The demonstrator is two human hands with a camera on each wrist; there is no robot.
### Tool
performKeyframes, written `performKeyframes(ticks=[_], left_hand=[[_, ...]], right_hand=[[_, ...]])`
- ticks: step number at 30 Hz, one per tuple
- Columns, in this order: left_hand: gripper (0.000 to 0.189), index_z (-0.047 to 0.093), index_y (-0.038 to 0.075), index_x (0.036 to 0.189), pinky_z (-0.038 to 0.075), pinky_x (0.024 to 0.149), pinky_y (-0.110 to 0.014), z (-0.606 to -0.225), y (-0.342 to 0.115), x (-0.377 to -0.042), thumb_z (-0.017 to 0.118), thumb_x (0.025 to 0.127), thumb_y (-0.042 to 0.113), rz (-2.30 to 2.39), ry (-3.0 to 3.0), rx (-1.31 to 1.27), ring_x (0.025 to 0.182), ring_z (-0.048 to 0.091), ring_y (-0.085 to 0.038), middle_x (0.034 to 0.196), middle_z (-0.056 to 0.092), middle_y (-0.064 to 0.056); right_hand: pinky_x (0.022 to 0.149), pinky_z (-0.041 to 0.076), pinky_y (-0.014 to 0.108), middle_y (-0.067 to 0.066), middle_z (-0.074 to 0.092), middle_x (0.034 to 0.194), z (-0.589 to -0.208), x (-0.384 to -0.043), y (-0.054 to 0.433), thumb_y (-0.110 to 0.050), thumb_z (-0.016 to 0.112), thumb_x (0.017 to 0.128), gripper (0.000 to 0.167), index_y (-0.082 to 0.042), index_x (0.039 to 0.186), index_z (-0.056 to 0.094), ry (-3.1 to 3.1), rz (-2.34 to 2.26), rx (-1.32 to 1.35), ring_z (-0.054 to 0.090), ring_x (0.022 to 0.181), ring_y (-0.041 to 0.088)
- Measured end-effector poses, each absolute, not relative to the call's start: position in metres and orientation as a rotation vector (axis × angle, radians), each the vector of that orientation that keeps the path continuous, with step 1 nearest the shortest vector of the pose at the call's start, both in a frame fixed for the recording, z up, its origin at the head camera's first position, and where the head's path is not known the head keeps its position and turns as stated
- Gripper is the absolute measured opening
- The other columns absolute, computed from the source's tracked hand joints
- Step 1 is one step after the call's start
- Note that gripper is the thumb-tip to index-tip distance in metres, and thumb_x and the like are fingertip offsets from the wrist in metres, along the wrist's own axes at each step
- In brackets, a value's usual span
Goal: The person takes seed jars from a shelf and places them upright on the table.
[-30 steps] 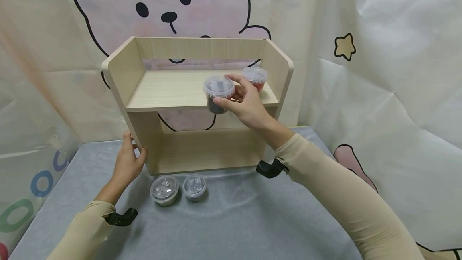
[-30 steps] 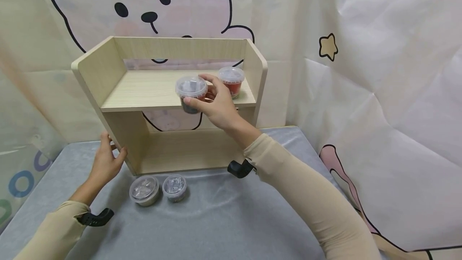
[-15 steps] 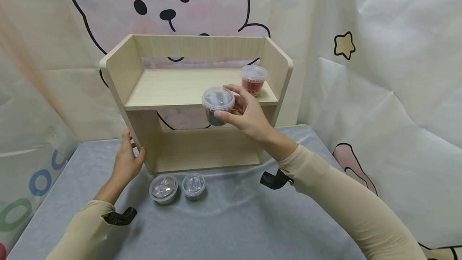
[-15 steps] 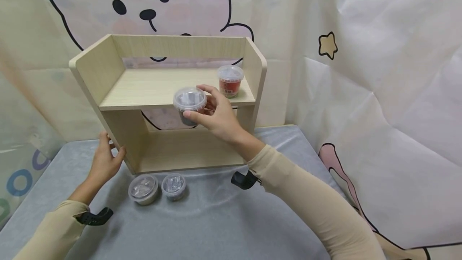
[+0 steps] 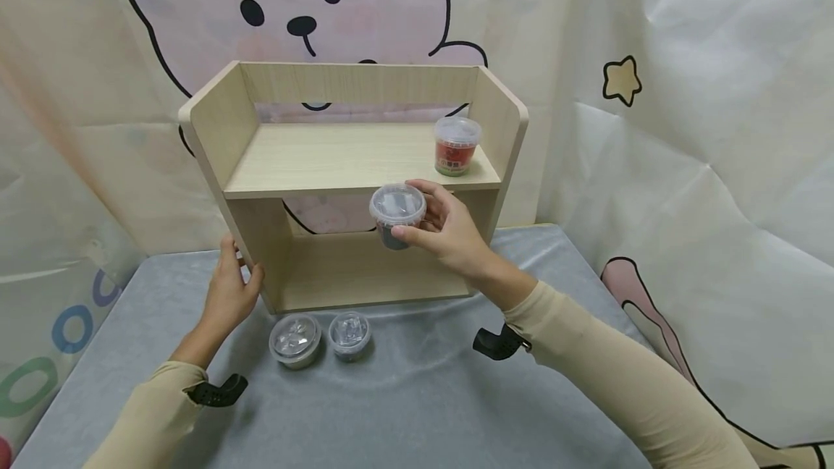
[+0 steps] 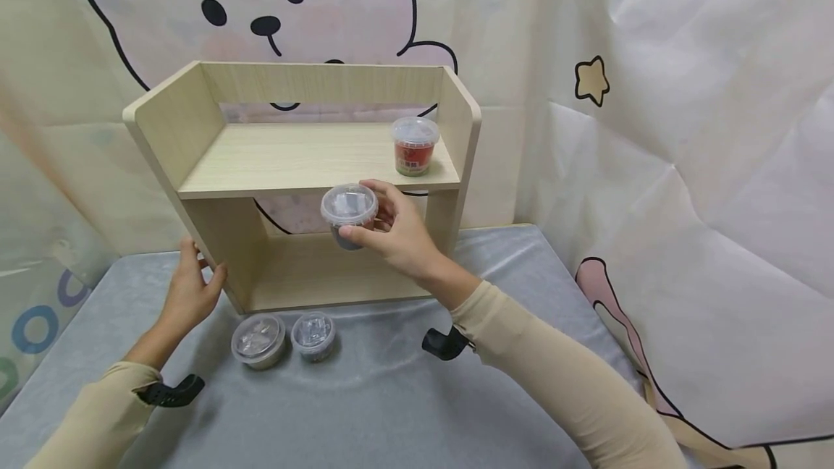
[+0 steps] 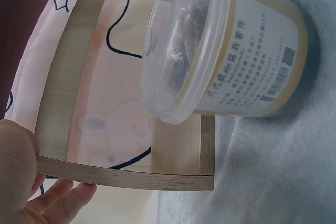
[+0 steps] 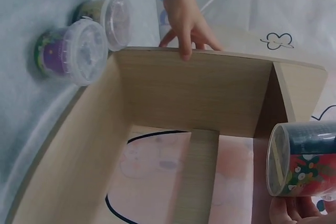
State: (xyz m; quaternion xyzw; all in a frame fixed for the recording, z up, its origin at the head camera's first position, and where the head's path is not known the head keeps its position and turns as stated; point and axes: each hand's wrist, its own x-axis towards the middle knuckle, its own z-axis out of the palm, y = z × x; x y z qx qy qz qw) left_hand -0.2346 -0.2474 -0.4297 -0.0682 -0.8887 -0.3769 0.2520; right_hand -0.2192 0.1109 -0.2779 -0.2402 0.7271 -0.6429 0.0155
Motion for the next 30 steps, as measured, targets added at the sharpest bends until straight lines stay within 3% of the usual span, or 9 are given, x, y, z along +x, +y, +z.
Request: performKeyframes(ticks=[16, 30], left_hand=[[0.063, 0.023, 0.007, 0.150, 0.053, 0.078, -0.067, -0.431, -0.250, -0.236, 0.055, 0.096, 0.001, -1.005, -2.427, -0.194, 0.113, 0.060, -0.059, 0.135, 0.047, -0.036], [0.061, 0.025, 0.006, 0.148, 0.053, 0.081, -0.069, -0.430, -0.250, -0.236, 0.056, 0.096, 0.001, -1.024, -2.421, -0.190, 0.113, 0.060, -0.059, 0.133, 0.048, -0.036]], right_hand=[[0.105, 0.050, 0.024, 0.025, 0.055, 0.141, -0.318, -0.214, 0.115, 0.005, 0.071, 0.088, 0.072, -0.002, 0.151, 0.036, 2.187, -1.943, -0.710, 0.059, 0.126, 0.025], [0.114, 0.046, 0.040, 0.025, 0.055, 0.141, -0.361, -0.207, 0.109, 0.004, 0.074, 0.086, 0.072, -0.001, 0.148, 0.039, 2.181, -1.887, -0.677, 0.059, 0.127, 0.026]])
